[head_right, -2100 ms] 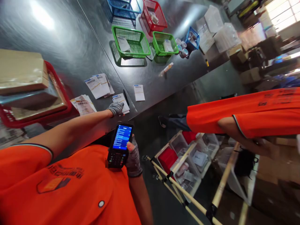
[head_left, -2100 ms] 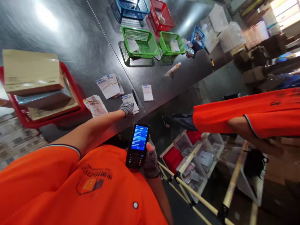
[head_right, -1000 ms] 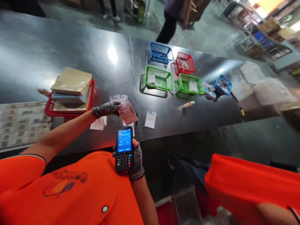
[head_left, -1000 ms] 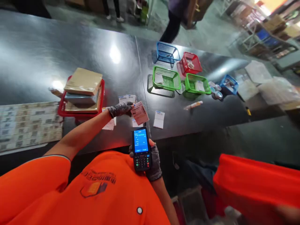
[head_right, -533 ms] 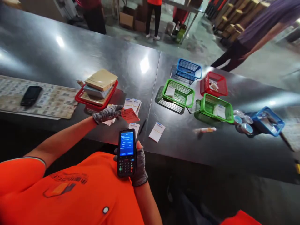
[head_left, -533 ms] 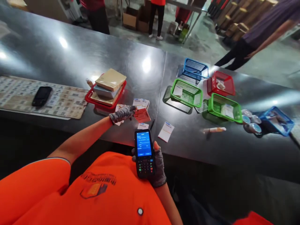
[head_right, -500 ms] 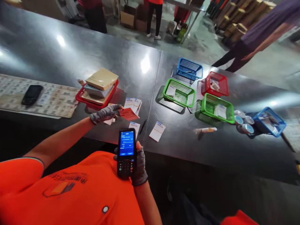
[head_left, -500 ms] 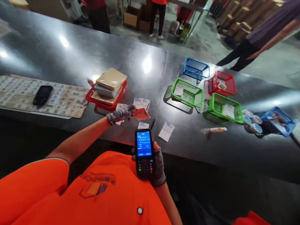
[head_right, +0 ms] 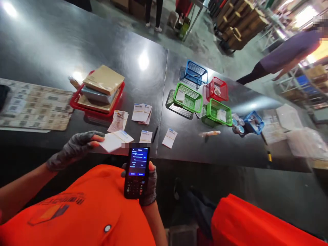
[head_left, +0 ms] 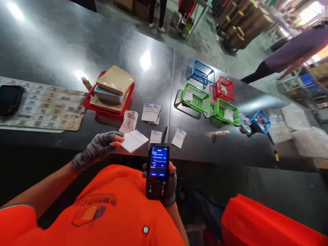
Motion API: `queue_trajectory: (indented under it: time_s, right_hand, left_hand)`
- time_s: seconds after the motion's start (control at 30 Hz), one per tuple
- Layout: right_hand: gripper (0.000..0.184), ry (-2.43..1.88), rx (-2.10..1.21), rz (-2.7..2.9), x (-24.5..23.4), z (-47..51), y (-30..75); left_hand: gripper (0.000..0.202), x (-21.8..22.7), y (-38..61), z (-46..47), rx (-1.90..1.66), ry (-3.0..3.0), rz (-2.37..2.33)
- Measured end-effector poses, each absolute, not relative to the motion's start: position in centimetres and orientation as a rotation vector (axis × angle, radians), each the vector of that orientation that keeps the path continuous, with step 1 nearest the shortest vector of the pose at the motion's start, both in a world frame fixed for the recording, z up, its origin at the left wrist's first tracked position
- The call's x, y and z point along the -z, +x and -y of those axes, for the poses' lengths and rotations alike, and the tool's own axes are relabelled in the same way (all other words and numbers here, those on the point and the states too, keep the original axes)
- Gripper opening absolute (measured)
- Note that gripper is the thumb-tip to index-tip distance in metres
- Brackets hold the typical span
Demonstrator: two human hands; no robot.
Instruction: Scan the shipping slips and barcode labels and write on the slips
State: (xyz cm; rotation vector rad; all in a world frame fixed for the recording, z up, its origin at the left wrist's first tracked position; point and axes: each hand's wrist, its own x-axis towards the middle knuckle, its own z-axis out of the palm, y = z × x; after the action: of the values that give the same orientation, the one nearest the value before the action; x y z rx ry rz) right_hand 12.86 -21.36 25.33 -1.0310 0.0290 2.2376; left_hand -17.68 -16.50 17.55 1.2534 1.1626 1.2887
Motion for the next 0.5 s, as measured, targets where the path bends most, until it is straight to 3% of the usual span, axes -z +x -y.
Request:
queue_trajectory:
  time_s: [0.17, 0.33, 0.5]
  right_hand:
    - [0.063, -1.203, -1.966, -0.068, -27.4, 22.7, 15.2]
    - [0.057, -1.255, -1.659, -0.085, -26.4, 22.0, 22.2]
    - [0.059, -1.201, -1.621, -0.064, -24.5, 18.1, 34.6]
  left_hand:
    - [0.008, -20.3, -14.0, 16.6, -1.456, 1.602, -1.027]
    - [0.013, -21.4, -7.6, 15.3, -1.579, 1.53, -1.135]
    - [0.012, -21.2, 3.4, 12.4, -1.583, 1.332, -1.224]
